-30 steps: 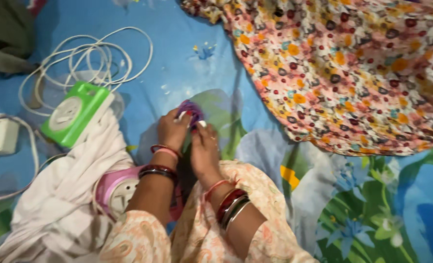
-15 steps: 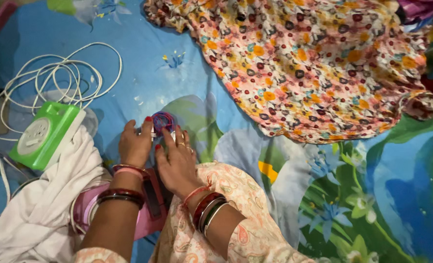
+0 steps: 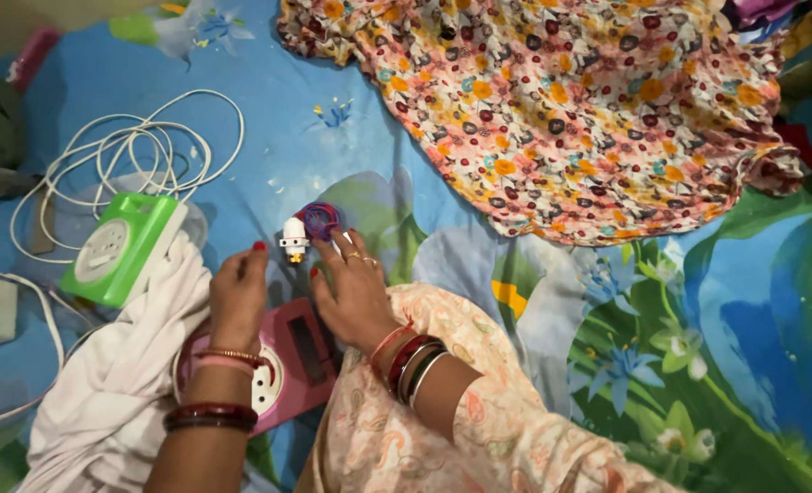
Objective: The person untangles and coils red and blue electrical cords around a white plug adapter. They then place the coiled cord and plug on the bed next to other power strips and adapters.
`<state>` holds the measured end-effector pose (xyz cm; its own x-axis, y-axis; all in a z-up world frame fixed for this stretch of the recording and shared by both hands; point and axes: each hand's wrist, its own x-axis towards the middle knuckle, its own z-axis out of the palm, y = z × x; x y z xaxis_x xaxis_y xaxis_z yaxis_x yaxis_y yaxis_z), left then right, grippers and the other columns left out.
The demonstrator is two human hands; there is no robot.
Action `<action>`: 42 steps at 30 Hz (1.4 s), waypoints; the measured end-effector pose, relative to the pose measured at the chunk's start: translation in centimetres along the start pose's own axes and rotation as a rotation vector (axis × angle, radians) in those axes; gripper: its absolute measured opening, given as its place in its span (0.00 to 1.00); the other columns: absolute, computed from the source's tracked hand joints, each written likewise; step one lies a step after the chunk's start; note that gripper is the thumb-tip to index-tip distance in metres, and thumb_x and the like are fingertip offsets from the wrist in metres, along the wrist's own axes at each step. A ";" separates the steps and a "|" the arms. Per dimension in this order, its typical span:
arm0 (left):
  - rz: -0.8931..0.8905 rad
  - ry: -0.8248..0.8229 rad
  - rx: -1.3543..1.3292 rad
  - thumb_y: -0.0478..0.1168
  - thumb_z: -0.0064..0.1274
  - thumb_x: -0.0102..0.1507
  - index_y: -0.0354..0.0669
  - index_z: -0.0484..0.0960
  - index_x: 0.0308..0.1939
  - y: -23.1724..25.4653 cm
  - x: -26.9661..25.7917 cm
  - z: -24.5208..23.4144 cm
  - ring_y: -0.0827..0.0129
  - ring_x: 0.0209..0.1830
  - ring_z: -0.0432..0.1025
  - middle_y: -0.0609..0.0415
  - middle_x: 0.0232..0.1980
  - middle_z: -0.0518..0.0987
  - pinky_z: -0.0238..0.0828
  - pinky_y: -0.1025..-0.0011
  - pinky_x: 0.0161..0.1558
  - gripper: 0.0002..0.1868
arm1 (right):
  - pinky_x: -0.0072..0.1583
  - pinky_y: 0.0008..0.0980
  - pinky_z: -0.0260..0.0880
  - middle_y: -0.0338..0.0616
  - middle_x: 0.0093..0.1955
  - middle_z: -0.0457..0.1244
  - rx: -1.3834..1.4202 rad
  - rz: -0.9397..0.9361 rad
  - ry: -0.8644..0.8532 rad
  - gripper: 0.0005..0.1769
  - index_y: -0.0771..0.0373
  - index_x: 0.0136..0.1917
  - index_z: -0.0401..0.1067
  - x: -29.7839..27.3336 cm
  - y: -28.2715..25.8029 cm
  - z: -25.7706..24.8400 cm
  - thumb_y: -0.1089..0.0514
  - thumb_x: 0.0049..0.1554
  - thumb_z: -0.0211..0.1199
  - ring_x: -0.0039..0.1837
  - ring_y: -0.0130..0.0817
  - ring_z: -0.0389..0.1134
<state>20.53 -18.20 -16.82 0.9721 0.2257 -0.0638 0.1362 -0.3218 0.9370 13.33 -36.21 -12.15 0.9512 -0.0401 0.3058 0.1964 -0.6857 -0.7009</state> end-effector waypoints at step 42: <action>0.013 0.173 -0.344 0.50 0.55 0.71 0.34 0.82 0.53 1.3 -10.5 -26.9 0.72 0.40 0.70 0.53 0.43 0.80 0.68 0.71 0.44 0.20 | 0.60 0.42 0.71 0.59 0.57 0.66 -0.026 0.486 -0.329 0.64 0.68 0.77 0.46 -5.6 -4.4 5.3 0.43 0.42 0.81 0.58 0.51 0.71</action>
<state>5.40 3.70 -5.70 0.9226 0.3853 -0.0198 0.0233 -0.0045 0.9997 8.41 -29.10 -14.17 0.9553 -0.1296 -0.2657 -0.2828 -0.6627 -0.6934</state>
